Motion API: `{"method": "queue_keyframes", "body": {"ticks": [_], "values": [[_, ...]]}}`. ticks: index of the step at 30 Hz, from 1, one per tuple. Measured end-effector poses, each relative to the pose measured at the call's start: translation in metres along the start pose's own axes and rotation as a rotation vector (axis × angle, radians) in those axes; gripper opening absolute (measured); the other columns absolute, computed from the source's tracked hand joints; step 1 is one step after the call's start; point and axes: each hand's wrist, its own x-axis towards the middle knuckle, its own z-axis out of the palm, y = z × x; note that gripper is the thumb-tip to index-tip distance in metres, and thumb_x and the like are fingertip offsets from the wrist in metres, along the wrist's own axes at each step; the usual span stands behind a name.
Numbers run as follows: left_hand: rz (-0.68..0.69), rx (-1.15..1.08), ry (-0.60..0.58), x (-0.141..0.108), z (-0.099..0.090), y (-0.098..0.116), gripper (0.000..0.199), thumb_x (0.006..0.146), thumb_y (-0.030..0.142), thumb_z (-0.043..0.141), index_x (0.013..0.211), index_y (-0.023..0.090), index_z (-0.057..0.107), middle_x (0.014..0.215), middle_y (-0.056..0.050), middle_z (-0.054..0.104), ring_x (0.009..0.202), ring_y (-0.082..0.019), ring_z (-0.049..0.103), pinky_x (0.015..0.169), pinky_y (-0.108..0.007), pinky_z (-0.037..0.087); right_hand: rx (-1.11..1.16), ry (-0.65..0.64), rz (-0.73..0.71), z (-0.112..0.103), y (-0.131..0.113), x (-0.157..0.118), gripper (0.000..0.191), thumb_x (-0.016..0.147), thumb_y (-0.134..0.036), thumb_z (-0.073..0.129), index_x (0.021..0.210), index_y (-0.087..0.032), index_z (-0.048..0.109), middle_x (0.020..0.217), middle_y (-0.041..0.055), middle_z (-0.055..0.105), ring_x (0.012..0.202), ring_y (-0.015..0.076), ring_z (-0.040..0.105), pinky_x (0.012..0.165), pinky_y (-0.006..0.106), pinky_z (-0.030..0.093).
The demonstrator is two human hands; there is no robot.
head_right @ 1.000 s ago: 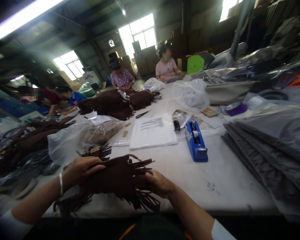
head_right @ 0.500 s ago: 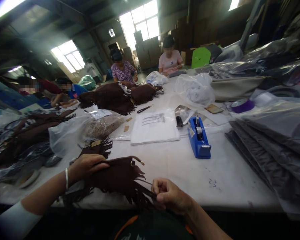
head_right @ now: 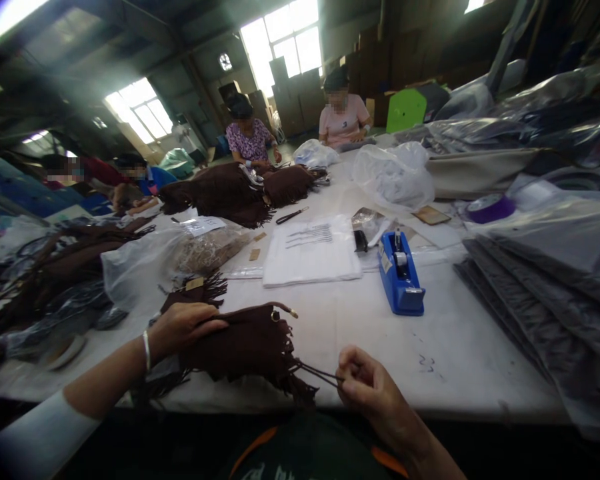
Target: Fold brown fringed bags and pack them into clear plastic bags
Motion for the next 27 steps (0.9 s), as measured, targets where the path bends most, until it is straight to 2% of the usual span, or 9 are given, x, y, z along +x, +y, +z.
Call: {"method": "queue_keyframes", "body": {"ticks": [5, 11, 13, 15, 17, 19, 22, 24, 27], "values": [[0.047, 0.085, -0.028, -0.003, 0.009, -0.003, 0.045, 0.093, 0.048, 0.039, 0.066, 0.017, 0.057, 0.058, 0.000, 0.057, 0.054, -0.010, 0.054, 0.053, -0.021, 0.034, -0.729, 0.012, 0.219, -0.002, -0.013, -0.001, 0.004, 0.077, -0.019, 0.059, 0.080, -0.018, 0.060, 0.062, -0.0038, 0.042, 0.058, 0.0097, 0.035, 0.054, 0.026, 0.026], [-0.152, -0.047, -0.039, -0.005, 0.017, -0.009, 0.044, 0.090, 0.052, 0.041, 0.074, 0.018, 0.063, 0.063, -0.001, 0.062, 0.059, -0.011, 0.057, 0.058, -0.020, 0.038, -0.078, -0.133, -0.106, 0.008, -0.008, 0.012, 0.019, 0.070, -0.033, 0.068, 0.063, -0.019, 0.059, 0.083, 0.0039, 0.054, 0.098, 0.0217, 0.050, 0.092, 0.036, 0.035], [-0.201, -0.073, -0.052, -0.004, 0.017, -0.011, 0.043, 0.090, 0.053, 0.042, 0.075, 0.019, 0.064, 0.065, -0.001, 0.063, 0.060, -0.011, 0.057, 0.059, -0.020, 0.038, 0.153, -0.123, -0.121, 0.012, -0.013, 0.015, 0.016, 0.072, -0.034, 0.067, 0.072, -0.020, 0.061, 0.064, 0.0003, 0.049, 0.078, 0.0169, 0.054, 0.078, 0.032, 0.043], [-0.259, -0.095, -0.058, -0.005, 0.016, -0.015, 0.043, 0.089, 0.053, 0.042, 0.075, 0.019, 0.064, 0.065, 0.000, 0.063, 0.060, -0.011, 0.057, 0.060, -0.020, 0.038, 0.293, -0.040, -0.147, 0.009, -0.021, 0.017, 0.007, 0.080, -0.029, 0.061, 0.082, -0.021, 0.061, 0.047, -0.0072, 0.032, 0.045, 0.0073, 0.038, 0.051, 0.022, 0.038], [-0.325, -0.109, -0.064, -0.007, 0.013, -0.021, 0.043, 0.089, 0.053, 0.041, 0.074, 0.020, 0.064, 0.065, 0.000, 0.063, 0.059, -0.011, 0.056, 0.059, -0.020, 0.038, 0.313, 0.091, -0.166, -0.002, -0.026, 0.019, 0.008, 0.087, -0.024, 0.055, 0.091, -0.022, 0.061, 0.043, -0.0109, 0.019, 0.035, 0.0040, 0.017, 0.039, 0.018, 0.023], [-0.386, -0.114, -0.073, -0.009, 0.008, -0.024, 0.044, 0.088, 0.054, 0.040, 0.074, 0.020, 0.063, 0.064, 0.000, 0.062, 0.059, -0.011, 0.056, 0.059, -0.020, 0.038, 0.174, 0.160, -0.130, -0.019, -0.025, 0.024, 0.020, 0.090, -0.030, 0.051, 0.105, -0.020, 0.060, 0.046, -0.0093, 0.030, 0.038, 0.0046, 0.028, 0.038, 0.017, 0.026], [-0.451, -0.127, -0.081, -0.009, -0.004, -0.023, 0.045, 0.088, 0.056, 0.038, 0.074, 0.021, 0.062, 0.064, 0.001, 0.061, 0.060, -0.012, 0.055, 0.059, -0.020, 0.038, -0.202, 0.057, 0.005, -0.039, -0.007, 0.041, 0.047, 0.084, -0.037, 0.060, 0.127, -0.021, 0.048, 0.088, 0.0046, 0.061, 0.085, 0.0148, 0.058, 0.069, 0.026, 0.049], [-0.481, -0.151, -0.078, -0.005, -0.013, -0.019, 0.045, 0.087, 0.057, 0.038, 0.074, 0.021, 0.061, 0.065, 0.001, 0.060, 0.061, -0.013, 0.055, 0.060, -0.021, 0.038, -0.369, -0.051, 0.071, -0.039, 0.007, 0.056, 0.070, 0.075, -0.035, 0.071, 0.135, -0.024, 0.039, 0.123, 0.0106, 0.052, 0.117, 0.0222, 0.047, 0.097, 0.039, 0.040], [-0.515, -0.204, -0.077, 0.001, -0.025, -0.012, 0.044, 0.086, 0.058, 0.039, 0.075, 0.021, 0.061, 0.066, 0.002, 0.060, 0.061, -0.013, 0.055, 0.060, -0.021, 0.038, -0.352, -0.168, 0.039, -0.016, 0.013, 0.078, 0.082, 0.068, -0.035, 0.077, 0.137, -0.028, 0.034, 0.139, 0.0111, 0.038, 0.126, 0.0255, 0.039, 0.098, 0.041, 0.037]]}}
